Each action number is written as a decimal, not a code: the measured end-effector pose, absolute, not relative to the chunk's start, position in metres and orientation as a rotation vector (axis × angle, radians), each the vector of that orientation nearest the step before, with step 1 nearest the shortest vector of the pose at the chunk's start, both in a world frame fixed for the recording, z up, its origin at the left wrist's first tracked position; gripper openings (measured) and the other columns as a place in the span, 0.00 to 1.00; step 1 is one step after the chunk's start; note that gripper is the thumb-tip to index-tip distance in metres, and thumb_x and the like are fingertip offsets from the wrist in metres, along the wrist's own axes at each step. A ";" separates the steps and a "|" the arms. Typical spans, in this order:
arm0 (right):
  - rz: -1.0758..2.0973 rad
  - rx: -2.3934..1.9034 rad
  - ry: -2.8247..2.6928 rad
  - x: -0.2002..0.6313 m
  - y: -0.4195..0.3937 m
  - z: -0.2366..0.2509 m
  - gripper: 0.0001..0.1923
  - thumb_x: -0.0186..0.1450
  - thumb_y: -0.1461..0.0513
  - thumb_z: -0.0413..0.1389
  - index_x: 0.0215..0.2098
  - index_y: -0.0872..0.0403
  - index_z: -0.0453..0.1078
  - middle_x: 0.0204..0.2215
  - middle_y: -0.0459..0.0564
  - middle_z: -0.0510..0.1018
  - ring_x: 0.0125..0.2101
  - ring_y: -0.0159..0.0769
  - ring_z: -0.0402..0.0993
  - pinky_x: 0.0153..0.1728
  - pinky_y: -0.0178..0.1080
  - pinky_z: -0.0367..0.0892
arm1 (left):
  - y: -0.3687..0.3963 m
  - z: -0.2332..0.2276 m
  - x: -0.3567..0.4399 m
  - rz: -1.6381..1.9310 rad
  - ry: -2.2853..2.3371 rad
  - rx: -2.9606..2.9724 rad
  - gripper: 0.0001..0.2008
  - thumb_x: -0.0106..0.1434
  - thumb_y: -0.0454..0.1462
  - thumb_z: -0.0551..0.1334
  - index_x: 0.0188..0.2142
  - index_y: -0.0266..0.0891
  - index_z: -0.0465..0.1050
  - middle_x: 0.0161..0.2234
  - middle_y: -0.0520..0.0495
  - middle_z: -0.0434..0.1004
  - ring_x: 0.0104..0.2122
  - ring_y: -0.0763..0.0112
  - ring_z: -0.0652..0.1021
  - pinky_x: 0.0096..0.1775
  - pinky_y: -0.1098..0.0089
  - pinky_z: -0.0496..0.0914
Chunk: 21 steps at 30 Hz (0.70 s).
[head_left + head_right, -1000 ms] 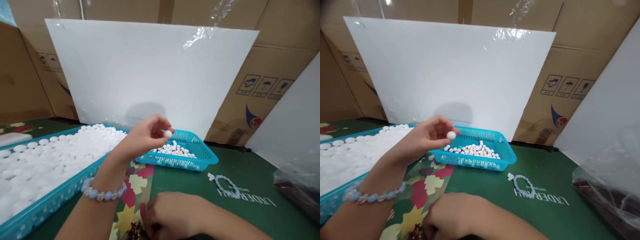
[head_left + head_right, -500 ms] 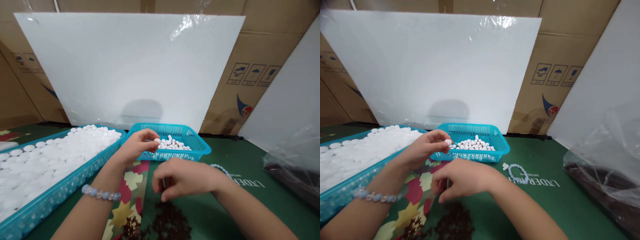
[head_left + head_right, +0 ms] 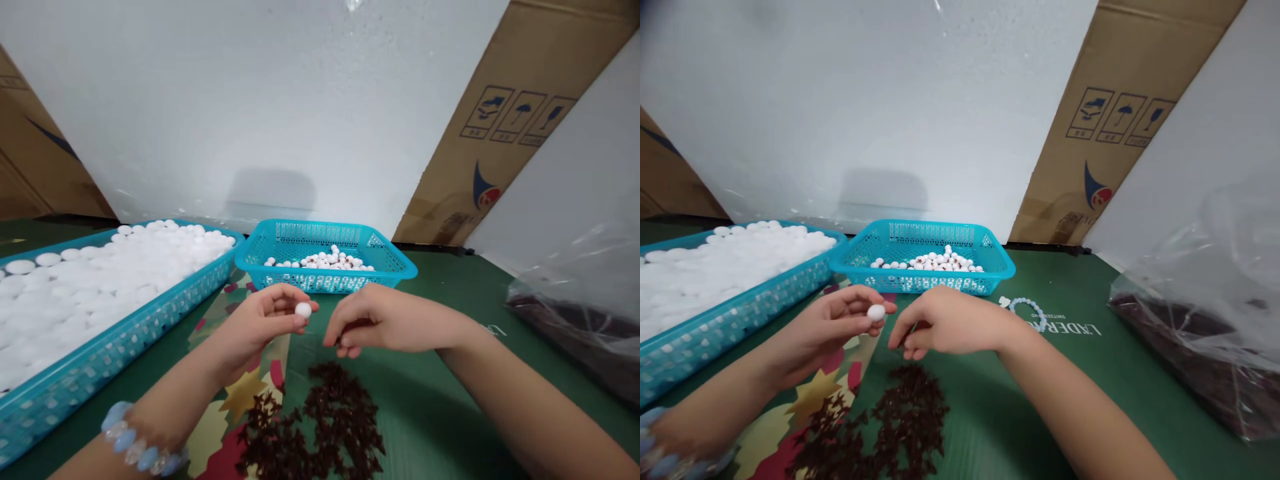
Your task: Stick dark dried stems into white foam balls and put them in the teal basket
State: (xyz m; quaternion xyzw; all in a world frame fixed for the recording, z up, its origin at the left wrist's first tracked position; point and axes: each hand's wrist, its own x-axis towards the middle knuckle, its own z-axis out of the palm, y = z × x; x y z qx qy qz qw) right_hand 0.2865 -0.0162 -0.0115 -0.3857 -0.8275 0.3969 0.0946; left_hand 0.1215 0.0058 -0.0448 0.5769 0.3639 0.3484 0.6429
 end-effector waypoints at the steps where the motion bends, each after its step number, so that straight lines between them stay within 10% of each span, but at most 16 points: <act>1: 1.176 -1.119 -2.438 0.286 -0.016 -0.013 0.08 0.53 0.74 0.46 0.29 0.62 0.64 0.22 0.45 0.67 0.23 0.24 0.66 0.24 0.27 0.63 | 0.005 -0.045 0.121 0.796 0.817 1.312 0.06 0.43 0.31 0.60 0.23 0.36 0.63 0.27 0.52 0.67 0.24 0.80 0.66 0.28 0.77 0.60; 21: 1.013 -0.928 -2.364 0.271 -0.028 -0.016 0.05 0.51 0.74 0.51 0.25 0.63 0.66 0.26 0.47 0.64 0.26 0.24 0.62 0.23 0.25 0.61 | -0.001 -0.041 0.114 0.853 0.727 1.343 0.07 0.45 0.32 0.58 0.26 0.41 0.64 0.27 0.54 0.67 0.27 0.77 0.68 0.27 0.77 0.61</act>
